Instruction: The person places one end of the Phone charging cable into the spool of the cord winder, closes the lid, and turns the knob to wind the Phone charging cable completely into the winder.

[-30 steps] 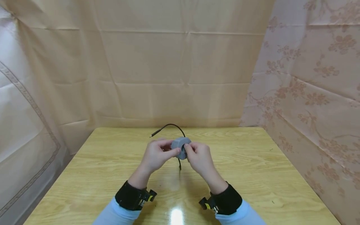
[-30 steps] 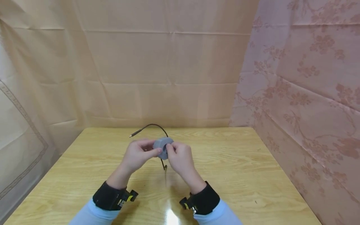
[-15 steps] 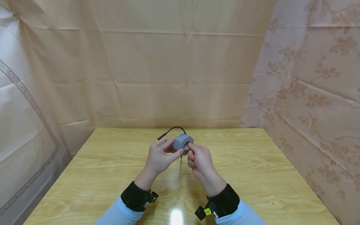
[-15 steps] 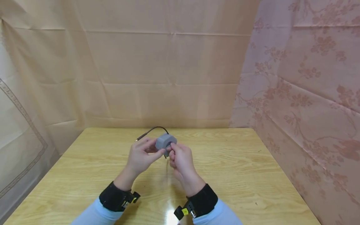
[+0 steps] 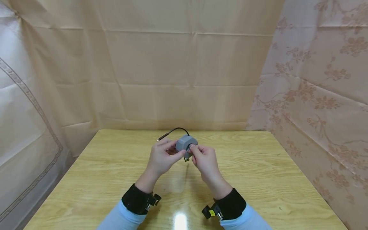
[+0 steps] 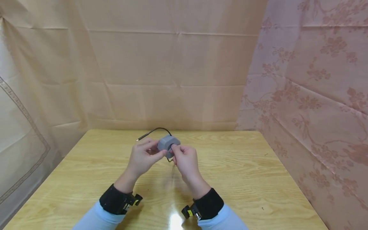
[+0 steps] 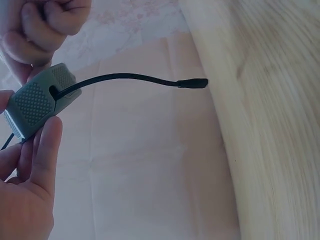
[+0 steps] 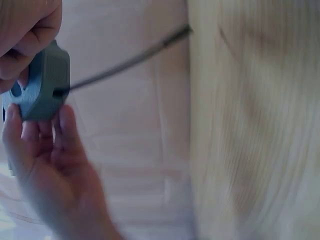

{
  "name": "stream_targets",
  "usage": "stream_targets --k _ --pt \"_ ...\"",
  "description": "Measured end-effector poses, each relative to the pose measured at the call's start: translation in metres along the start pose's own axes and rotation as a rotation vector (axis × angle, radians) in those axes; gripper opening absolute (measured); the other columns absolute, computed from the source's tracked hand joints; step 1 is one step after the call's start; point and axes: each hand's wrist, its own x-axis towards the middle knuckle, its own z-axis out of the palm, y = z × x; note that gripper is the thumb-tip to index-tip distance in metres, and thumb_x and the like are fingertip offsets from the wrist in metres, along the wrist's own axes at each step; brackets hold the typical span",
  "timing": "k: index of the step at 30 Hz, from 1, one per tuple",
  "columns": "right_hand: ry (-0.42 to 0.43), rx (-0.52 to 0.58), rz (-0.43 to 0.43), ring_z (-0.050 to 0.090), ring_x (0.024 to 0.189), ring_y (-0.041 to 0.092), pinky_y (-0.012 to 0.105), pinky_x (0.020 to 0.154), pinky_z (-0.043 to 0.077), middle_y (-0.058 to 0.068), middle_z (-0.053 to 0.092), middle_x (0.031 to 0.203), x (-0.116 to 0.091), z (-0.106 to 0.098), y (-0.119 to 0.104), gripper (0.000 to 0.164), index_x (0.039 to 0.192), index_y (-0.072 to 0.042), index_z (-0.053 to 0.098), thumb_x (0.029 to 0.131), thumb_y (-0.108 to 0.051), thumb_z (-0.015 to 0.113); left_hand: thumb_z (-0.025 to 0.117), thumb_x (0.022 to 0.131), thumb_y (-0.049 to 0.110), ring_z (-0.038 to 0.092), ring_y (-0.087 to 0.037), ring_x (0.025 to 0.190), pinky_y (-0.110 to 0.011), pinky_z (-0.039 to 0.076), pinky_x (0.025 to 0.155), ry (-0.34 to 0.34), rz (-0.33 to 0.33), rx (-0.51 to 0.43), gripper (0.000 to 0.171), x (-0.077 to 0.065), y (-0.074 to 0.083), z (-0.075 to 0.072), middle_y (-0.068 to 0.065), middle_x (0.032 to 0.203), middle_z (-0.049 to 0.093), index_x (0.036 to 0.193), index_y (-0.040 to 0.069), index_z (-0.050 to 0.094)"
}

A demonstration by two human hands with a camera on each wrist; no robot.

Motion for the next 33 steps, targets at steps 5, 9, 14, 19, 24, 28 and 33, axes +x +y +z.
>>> stream_targets --k 5,9,14,19,24,28,33 --pt "-0.025 -0.243 -0.153 0.038 0.044 0.012 0.024 0.042 0.026 0.003 0.050 0.052 0.002 -0.006 0.003 0.035 0.073 0.002 0.066 0.100 -0.019 0.065 0.086 0.081 0.007 0.069 -0.015 0.072 -0.027 0.059 0.061 -0.038 -0.023 0.026 0.032 0.001 -0.002 -0.002 -0.007 0.093 0.068 0.110 -0.003 0.076" --pt "-0.056 -0.354 -0.178 0.040 0.044 0.013 0.024 0.042 0.028 0.001 0.052 0.053 0.003 -0.011 0.001 0.025 0.077 -0.005 0.074 0.097 -0.021 0.071 0.085 0.082 0.010 0.067 -0.013 0.074 -0.027 0.058 0.062 -0.068 -0.093 0.058 0.030 0.001 -0.002 -0.005 -0.006 0.096 0.069 0.110 -0.001 0.077" --pt "-0.110 -0.435 -0.227 0.044 0.046 0.012 0.025 0.042 0.030 0.000 0.055 0.056 0.003 -0.017 -0.008 0.017 0.092 -0.007 0.079 0.095 -0.023 0.074 0.084 0.084 0.011 0.066 -0.014 0.076 -0.029 0.058 0.065 -0.097 -0.164 0.051 0.028 0.003 0.001 -0.011 -0.006 0.096 0.068 0.109 0.001 0.078" --pt "-0.144 -0.443 -0.357 0.044 0.047 0.014 0.026 0.043 0.031 0.001 0.054 0.059 0.002 -0.028 -0.020 0.015 0.099 -0.006 0.079 0.096 -0.020 0.074 0.084 0.085 0.013 0.065 -0.017 0.075 -0.030 0.057 0.062 -0.118 -0.209 0.027 0.026 0.005 0.004 -0.018 -0.006 0.093 0.068 0.108 0.003 0.079" --pt "-0.161 -0.554 -0.582 0.044 0.049 0.010 0.025 0.044 0.036 -0.006 0.054 0.063 0.000 -0.038 -0.033 0.012 0.103 -0.007 0.078 0.095 -0.014 0.075 0.082 0.086 0.015 0.066 -0.020 0.077 -0.033 0.059 0.062 -0.139 -0.271 -0.035 0.025 0.007 0.007 -0.024 -0.005 0.095 0.069 0.109 0.004 0.078" --pt "-0.158 -0.720 -0.823 0.045 0.053 0.006 0.024 0.046 0.041 -0.009 0.057 0.070 -0.002 -0.042 -0.041 0.016 0.104 -0.007 0.078 0.089 -0.011 0.080 0.080 0.089 0.013 0.067 -0.023 0.078 -0.041 0.061 0.064 -0.159 -0.329 -0.125 0.025 0.009 0.009 -0.027 -0.009 0.096 0.070 0.111 0.002 0.077" --pt "-0.158 -0.904 -1.077 0.047 0.057 0.007 0.022 0.050 0.043 -0.005 0.063 0.079 -0.002 -0.046 -0.044 0.025 0.103 -0.011 0.078 0.079 -0.009 0.087 0.078 0.091 0.013 0.070 -0.025 0.079 -0.040 0.061 0.066 -0.185 -0.363 -0.199 0.027 0.009 0.010 -0.029 -0.014 0.099 0.071 0.113 -0.003 0.075"
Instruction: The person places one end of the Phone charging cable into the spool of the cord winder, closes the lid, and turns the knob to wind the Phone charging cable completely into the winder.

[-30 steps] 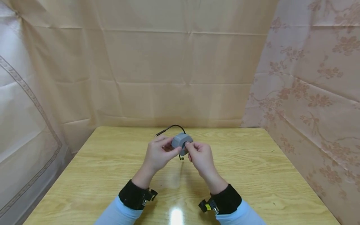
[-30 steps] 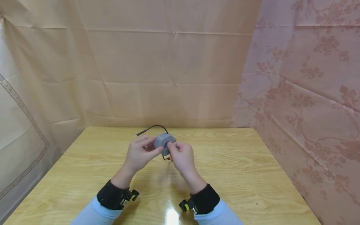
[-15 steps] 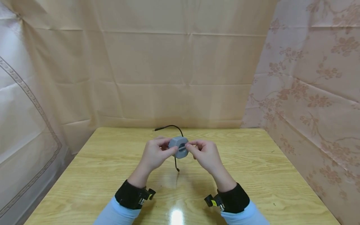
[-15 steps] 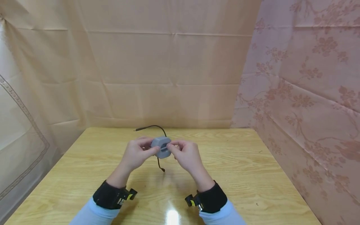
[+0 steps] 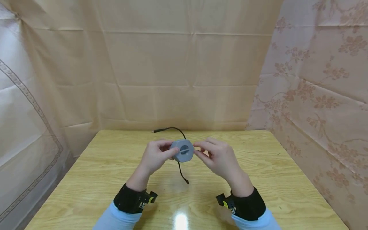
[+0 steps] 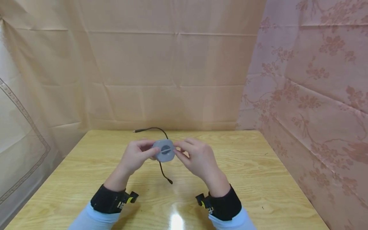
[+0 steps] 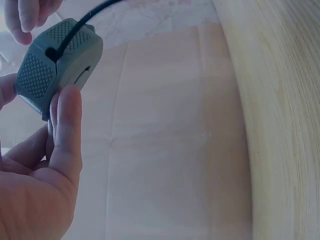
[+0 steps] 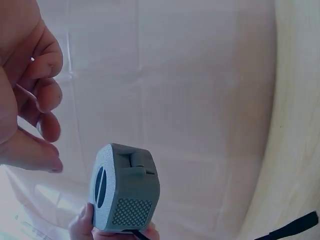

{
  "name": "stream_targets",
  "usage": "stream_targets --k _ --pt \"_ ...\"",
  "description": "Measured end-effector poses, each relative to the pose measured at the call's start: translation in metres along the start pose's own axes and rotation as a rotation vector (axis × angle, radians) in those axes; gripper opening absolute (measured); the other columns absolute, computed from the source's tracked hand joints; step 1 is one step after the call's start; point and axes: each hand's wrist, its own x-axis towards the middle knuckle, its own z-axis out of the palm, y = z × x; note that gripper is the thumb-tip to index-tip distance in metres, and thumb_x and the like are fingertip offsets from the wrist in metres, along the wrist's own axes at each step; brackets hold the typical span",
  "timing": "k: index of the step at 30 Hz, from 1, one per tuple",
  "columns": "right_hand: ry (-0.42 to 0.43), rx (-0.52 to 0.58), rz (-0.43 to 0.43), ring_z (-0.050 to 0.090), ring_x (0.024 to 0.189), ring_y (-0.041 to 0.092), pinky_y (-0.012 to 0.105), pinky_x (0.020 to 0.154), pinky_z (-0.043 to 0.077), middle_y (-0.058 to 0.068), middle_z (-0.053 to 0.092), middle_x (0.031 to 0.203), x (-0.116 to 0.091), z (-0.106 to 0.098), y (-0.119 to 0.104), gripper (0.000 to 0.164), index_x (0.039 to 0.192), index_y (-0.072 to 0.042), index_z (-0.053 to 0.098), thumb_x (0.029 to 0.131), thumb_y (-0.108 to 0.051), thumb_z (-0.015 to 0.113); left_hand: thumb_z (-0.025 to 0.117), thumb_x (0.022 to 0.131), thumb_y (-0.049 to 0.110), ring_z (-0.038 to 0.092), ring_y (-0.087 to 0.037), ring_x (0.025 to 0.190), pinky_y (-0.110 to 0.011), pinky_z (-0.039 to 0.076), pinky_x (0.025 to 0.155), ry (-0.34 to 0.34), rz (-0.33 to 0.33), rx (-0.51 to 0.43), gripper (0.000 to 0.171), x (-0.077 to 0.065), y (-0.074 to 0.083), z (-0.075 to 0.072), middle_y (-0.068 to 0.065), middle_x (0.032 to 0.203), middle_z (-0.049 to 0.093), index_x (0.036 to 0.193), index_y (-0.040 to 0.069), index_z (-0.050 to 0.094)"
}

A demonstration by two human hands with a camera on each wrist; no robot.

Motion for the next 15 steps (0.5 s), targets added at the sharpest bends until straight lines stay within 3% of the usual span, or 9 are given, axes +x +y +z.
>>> stream_targets --k 6,15 --pt "-0.007 -0.102 -0.087 0.060 0.062 0.011 0.024 0.053 0.050 0.000 0.067 0.084 0.001 0.000 -0.001 0.025 0.100 -0.013 0.079 0.077 -0.010 0.089 0.078 0.090 0.009 0.072 -0.027 0.079 -0.046 0.061 0.071 -0.038 -0.071 -0.073 0.028 0.000 0.002 -0.001 -0.018 0.098 0.072 0.112 -0.006 0.073" --pt "-0.049 -0.116 -0.103 0.058 0.059 0.007 0.019 0.051 0.046 -0.002 0.065 0.083 -0.001 0.013 -0.005 0.017 0.095 -0.012 0.080 0.081 -0.014 0.088 0.076 0.090 0.007 0.073 -0.029 0.083 -0.041 0.061 0.075 -0.122 -0.147 -0.149 0.028 0.001 0.003 -0.003 -0.019 0.102 0.070 0.113 -0.009 0.069"
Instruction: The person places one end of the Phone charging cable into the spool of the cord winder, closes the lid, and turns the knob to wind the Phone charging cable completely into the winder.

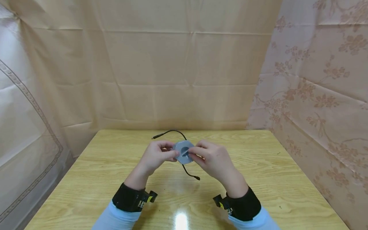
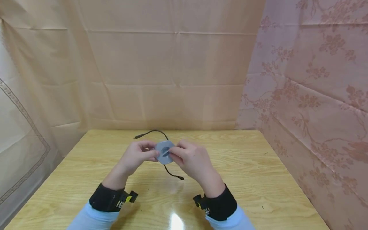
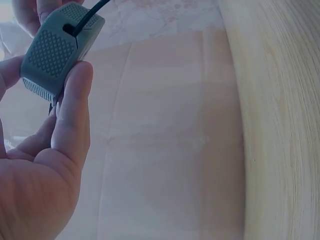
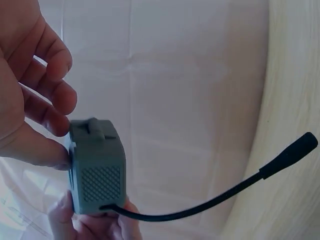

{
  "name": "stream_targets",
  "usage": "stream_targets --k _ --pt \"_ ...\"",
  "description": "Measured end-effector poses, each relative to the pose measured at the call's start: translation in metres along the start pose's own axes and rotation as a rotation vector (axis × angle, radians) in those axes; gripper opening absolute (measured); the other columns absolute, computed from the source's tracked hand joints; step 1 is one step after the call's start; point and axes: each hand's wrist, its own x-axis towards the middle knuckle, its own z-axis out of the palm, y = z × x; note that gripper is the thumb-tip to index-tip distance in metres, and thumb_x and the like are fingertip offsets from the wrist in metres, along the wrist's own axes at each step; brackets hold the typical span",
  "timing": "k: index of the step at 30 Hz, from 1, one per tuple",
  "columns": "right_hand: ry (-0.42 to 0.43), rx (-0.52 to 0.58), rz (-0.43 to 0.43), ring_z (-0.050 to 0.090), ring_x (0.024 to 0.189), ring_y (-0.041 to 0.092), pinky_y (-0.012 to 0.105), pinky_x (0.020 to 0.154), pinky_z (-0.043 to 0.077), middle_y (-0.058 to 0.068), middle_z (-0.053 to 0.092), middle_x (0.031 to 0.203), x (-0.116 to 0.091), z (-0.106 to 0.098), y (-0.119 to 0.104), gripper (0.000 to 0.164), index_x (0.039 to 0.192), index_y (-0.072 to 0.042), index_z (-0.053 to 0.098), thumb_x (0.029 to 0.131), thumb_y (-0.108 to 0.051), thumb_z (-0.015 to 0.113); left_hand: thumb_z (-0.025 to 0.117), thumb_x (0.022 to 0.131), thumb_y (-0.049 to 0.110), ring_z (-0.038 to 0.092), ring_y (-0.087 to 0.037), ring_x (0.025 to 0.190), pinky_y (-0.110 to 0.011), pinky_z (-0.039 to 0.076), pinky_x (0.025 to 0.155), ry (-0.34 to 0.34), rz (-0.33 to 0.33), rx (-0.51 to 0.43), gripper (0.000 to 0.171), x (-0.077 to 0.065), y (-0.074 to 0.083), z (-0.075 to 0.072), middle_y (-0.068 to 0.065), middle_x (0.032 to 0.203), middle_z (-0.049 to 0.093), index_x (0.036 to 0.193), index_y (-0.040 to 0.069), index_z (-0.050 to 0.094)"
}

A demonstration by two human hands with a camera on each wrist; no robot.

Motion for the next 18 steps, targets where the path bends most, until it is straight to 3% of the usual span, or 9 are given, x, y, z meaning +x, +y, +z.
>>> stream_targets --k 11,18 --pt "-0.053 -0.028 0.011 0.056 0.060 0.007 0.018 0.053 0.047 -0.001 0.059 0.081 -0.001 0.007 -0.006 0.016 0.090 -0.013 0.079 0.081 -0.021 0.089 0.079 0.086 0.006 0.069 -0.028 0.082 -0.042 0.061 0.076 -0.112 -0.060 -0.023 0.032 0.001 -0.005 0.000 -0.017 0.094 0.065 0.113 -0.009 0.070" --pt "-0.044 -0.080 0.058 0.045 0.054 0.008 0.019 0.048 0.042 -0.002 0.050 0.073 -0.003 0.017 -0.009 0.019 0.079 -0.009 0.069 0.088 -0.019 0.083 0.080 0.084 0.006 0.072 -0.027 0.083 -0.039 0.059 0.077 -0.086 -0.063 0.020 0.029 0.003 -0.009 0.003 -0.015 0.092 0.064 0.107 -0.006 0.067"
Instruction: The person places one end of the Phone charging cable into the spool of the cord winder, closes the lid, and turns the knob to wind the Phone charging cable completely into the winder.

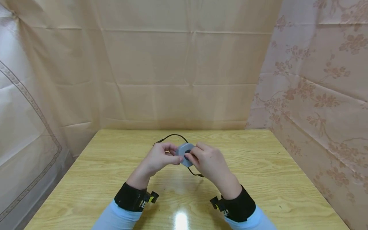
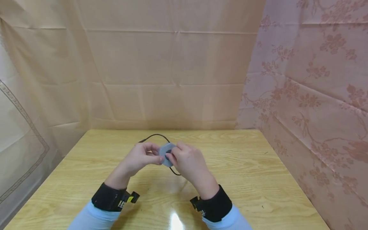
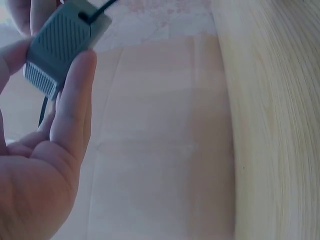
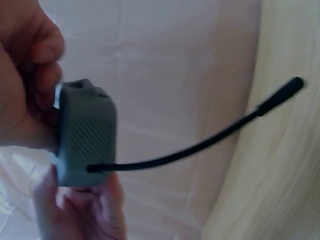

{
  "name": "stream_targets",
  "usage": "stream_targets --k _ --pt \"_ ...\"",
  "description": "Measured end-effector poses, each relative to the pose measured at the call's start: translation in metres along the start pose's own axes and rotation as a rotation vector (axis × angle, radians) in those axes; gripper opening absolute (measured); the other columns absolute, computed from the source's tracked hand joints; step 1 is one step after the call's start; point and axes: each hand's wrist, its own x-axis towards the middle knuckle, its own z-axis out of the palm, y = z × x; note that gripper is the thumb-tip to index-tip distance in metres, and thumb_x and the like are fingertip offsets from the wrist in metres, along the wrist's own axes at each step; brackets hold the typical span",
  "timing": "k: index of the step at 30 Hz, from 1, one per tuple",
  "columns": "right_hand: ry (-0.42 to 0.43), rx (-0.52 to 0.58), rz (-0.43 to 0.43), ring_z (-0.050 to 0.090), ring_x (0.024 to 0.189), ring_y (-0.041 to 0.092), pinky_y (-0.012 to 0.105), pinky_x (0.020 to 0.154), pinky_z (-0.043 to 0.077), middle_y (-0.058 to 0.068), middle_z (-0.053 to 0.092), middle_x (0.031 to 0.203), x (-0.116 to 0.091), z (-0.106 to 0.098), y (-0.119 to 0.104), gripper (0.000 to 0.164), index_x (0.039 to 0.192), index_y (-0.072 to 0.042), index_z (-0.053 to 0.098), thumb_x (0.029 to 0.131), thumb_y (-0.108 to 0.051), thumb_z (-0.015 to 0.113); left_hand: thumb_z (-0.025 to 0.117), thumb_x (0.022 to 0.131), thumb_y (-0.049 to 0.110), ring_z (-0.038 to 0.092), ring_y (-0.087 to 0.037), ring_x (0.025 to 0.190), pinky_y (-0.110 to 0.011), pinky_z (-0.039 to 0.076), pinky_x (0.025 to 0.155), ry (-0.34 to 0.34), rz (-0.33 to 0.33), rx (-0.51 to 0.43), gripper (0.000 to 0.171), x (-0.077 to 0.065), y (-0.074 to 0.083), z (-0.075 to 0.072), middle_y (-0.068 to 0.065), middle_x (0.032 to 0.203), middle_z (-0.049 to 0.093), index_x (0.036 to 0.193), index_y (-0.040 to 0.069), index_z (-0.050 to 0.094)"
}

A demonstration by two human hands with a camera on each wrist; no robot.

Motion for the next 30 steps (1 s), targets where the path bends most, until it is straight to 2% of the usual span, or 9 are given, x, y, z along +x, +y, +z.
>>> stream_targets --k 4,7,9,12,16,19,22,26,30 --pt "0.032 -0.050 0.060 0.041 0.049 0.008 0.020 0.043 0.036 -0.003 0.046 0.066 -0.002 0.010 0.000 0.024 0.072 -0.011 0.062 0.090 -0.019 0.076 0.082 0.083 0.010 0.072 -0.025 0.080 -0.038 0.059 0.075 0.075 0.035 0.066 0.028 0.001 0.000 0.004 -0.014 0.090 0.065 0.104 -0.004 0.069" --pt "0.000 -0.034 0.173 0.037 0.046 0.006 0.020 0.040 0.031 -0.007 0.042 0.059 -0.002 0.016 -0.003 0.032 0.067 -0.016 0.055 0.095 -0.018 0.070 0.085 0.083 0.014 0.071 -0.023 0.077 -0.036 0.059 0.071 0.135 0.050 0.123 0.029 0.002 -0.001 0.007 -0.012 0.088 0.067 0.102 -0.002 0.071" --pt "-0.035 0.029 0.275 0.036 0.044 0.004 0.020 0.040 0.031 -0.009 0.040 0.056 -0.001 0.018 -0.007 0.037 0.065 -0.017 0.050 0.098 -0.017 0.065 0.086 0.082 0.015 0.070 -0.023 0.076 -0.035 0.058 0.069 0.170 0.055 0.151 0.028 0.003 -0.003 0.008 -0.011 0.088 0.068 0.101 0.000 0.072" --pt "-0.054 0.188 0.443 0.037 0.043 0.004 0.022 0.040 0.032 -0.010 0.040 0.053 0.002 0.019 -0.011 0.041 0.062 -0.017 0.049 0.101 -0.015 0.061 0.087 0.082 0.017 0.069 -0.023 0.075 -0.035 0.057 0.067 0.212 0.055 0.169 0.028 0.002 -0.003 0.009 -0.009 0.087 0.068 0.100 0.003 0.072" --pt "-0.034 0.457 0.659 0.038 0.044 0.007 0.024 0.041 0.032 -0.007 0.042 0.053 0.006 0.023 -0.012 0.041 0.062 -0.012 0.054 0.102 -0.013 0.060 0.088 0.080 0.019 0.068 -0.023 0.076 -0.035 0.057 0.066 0.257 0.061 0.188 0.028 0.002 -0.003 0.010 -0.007 0.087 0.068 0.099 0.006 0.072" --pt "0.001 0.654 0.821 0.037 0.047 0.009 0.024 0.043 0.031 -0.004 0.043 0.055 0.008 0.028 -0.012 0.038 0.065 -0.006 0.060 0.102 -0.012 0.059 0.089 0.080 0.020 0.068 -0.023 0.075 -0.034 0.057 0.066 0.282 0.087 0.194 0.028 0.002 -0.004 0.010 -0.007 0.087 0.068 0.097 0.006 0.073" --pt "0.054 0.824 0.972 0.036 0.049 0.010 0.024 0.045 0.030 -0.001 0.046 0.056 0.011 0.033 -0.013 0.037 0.068 -0.001 0.064 0.103 -0.013 0.058 0.089 0.080 0.017 0.067 -0.025 0.076 -0.034 0.056 0.067 0.301 0.122 0.161 0.027 0.003 -0.007 0.010 -0.009 0.089 0.068 0.098 0.005 0.073" --pt "0.119 1.027 1.130 0.034 0.048 0.008 0.022 0.045 0.027 -0.001 0.048 0.059 0.015 0.037 -0.015 0.036 0.073 0.000 0.064 0.104 -0.014 0.056 0.089 0.080 0.011 0.065 -0.026 0.077 -0.032 0.056 0.069 0.332 0.200 0.121 0.026 0.004 -0.010 0.012 -0.011 0.087 0.068 0.098 0.002 0.073" --pt "0.163 1.258 1.254 0.031 0.048 0.005 0.020 0.044 0.023 -0.004 0.043 0.058 0.017 0.039 -0.015 0.031 0.081 0.000 0.064 0.106 -0.016 0.053 0.088 0.079 0.006 0.068 -0.022 0.073 -0.030 0.059 0.067 0.370 0.318 0.184 0.024 0.006 -0.010 0.016 -0.010 0.082 0.068 0.094 -0.001 0.071"
